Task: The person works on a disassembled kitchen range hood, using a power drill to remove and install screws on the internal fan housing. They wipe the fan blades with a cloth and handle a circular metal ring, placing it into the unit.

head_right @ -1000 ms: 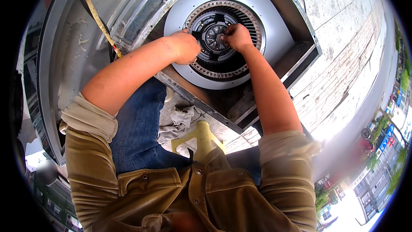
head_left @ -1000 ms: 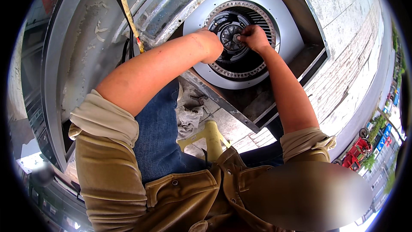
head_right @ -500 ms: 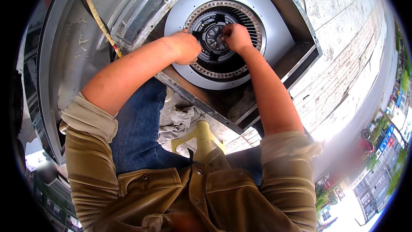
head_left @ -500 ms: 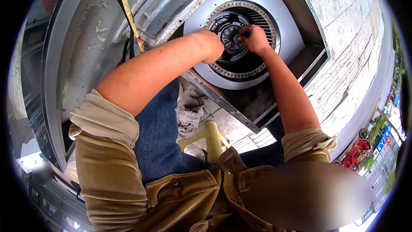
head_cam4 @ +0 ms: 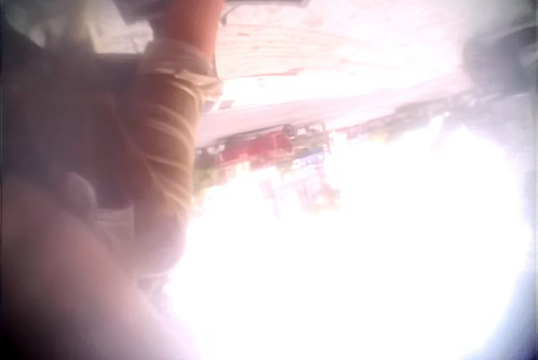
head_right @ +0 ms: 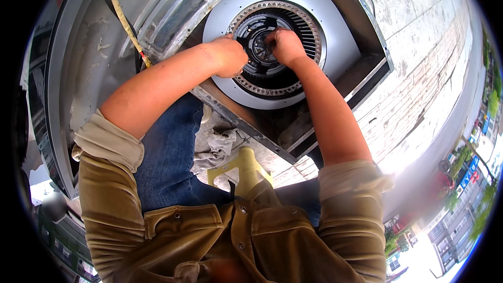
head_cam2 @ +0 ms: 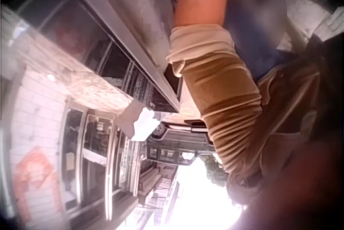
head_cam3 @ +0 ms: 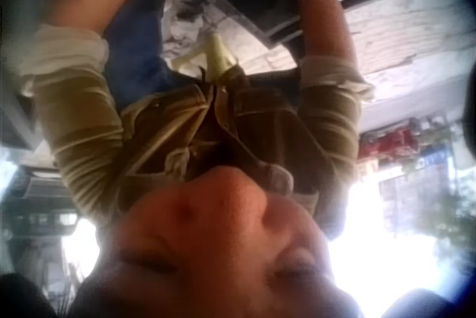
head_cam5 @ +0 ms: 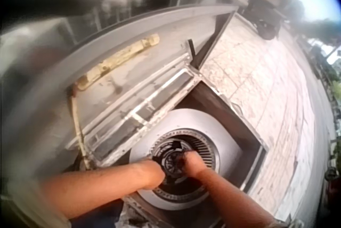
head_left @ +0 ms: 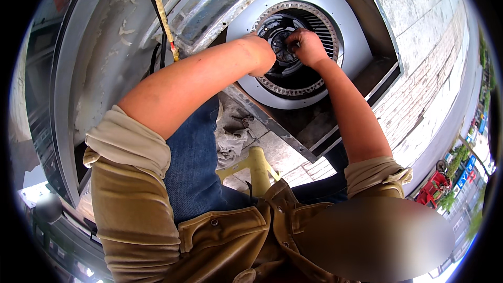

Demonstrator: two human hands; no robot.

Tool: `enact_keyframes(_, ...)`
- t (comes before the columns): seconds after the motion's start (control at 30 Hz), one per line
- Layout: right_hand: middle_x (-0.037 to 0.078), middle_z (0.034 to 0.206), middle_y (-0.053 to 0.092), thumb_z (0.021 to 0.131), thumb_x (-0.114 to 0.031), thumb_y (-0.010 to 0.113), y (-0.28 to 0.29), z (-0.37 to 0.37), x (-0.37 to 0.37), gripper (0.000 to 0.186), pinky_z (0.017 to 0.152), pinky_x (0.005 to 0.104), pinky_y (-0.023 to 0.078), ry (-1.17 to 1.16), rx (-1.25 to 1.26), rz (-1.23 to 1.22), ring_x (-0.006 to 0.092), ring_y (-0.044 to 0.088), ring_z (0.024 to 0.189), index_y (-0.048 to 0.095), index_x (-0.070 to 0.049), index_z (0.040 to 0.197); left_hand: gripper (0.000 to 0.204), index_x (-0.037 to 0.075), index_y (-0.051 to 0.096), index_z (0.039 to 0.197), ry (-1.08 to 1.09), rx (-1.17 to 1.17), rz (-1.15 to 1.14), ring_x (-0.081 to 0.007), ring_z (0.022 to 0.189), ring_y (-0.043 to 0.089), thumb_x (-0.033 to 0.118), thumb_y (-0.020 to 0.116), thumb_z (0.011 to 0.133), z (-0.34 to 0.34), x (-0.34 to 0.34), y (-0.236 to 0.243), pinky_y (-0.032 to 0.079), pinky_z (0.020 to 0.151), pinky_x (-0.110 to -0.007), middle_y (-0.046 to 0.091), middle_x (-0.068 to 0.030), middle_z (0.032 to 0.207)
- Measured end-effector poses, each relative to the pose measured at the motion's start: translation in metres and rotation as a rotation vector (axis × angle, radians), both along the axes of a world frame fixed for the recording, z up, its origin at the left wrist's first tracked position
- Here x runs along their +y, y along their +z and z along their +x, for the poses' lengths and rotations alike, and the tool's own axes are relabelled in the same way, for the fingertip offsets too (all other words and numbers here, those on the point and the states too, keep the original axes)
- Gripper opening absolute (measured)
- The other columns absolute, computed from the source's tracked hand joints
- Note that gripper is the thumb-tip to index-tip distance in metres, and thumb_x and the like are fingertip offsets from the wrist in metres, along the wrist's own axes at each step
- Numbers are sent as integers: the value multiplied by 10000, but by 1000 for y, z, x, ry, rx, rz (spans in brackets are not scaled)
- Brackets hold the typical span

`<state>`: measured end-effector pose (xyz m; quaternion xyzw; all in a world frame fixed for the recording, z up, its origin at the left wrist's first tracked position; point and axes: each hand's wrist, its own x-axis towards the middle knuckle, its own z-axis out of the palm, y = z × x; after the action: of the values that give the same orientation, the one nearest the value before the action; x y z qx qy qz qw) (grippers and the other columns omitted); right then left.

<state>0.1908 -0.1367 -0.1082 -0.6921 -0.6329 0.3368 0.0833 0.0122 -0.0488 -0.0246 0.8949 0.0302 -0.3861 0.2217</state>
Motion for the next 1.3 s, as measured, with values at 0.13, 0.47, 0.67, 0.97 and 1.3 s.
enact_keyframes(0.13,152,927,659,657,-111,728,15,-3,3,239,801,377,493,-263,-68,-119,306,627,897,683,-53,884,268,37,687,921,-1,22,1,-313,948,620,204,507,813,-1,1,1,336,1022,-458,669,-151,943)
enact_keyframes(0.47,143,997,645,643,55,573,11,-17,1,314,816,370,493,210,34,187,313,615,922,668,-58,920,259,33,694,900,8,7,1,-308,947,624,181,514,787,1,0,2,327,1031,-447,672,-153,938)
enact_keyframes(0.67,114,888,672,679,10,568,21,-18,3,421,913,419,432,-52,-240,-34,292,628,889,611,-61,1091,255,39,696,901,1,22,1,-302,946,626,161,511,776,0,0,3,330,1030,-444,673,-149,943)
enact_keyframes(0.97,102,902,682,653,43,551,26,-20,-5,513,902,375,423,127,-77,25,293,610,929,581,-72,1153,252,38,695,900,-15,32,-6,-303,935,631,144,507,769,0,0,3,332,1028,-447,674,-150,938)
enact_keyframes(1.3,69,923,684,662,33,543,19,-19,-4,500,927,388,419,-10,11,69,266,603,950,592,-77,1148,251,48,697,910,-18,21,-12,-308,942,626,191,527,793,1,0,1,338,1024,-444,674,-148,942)
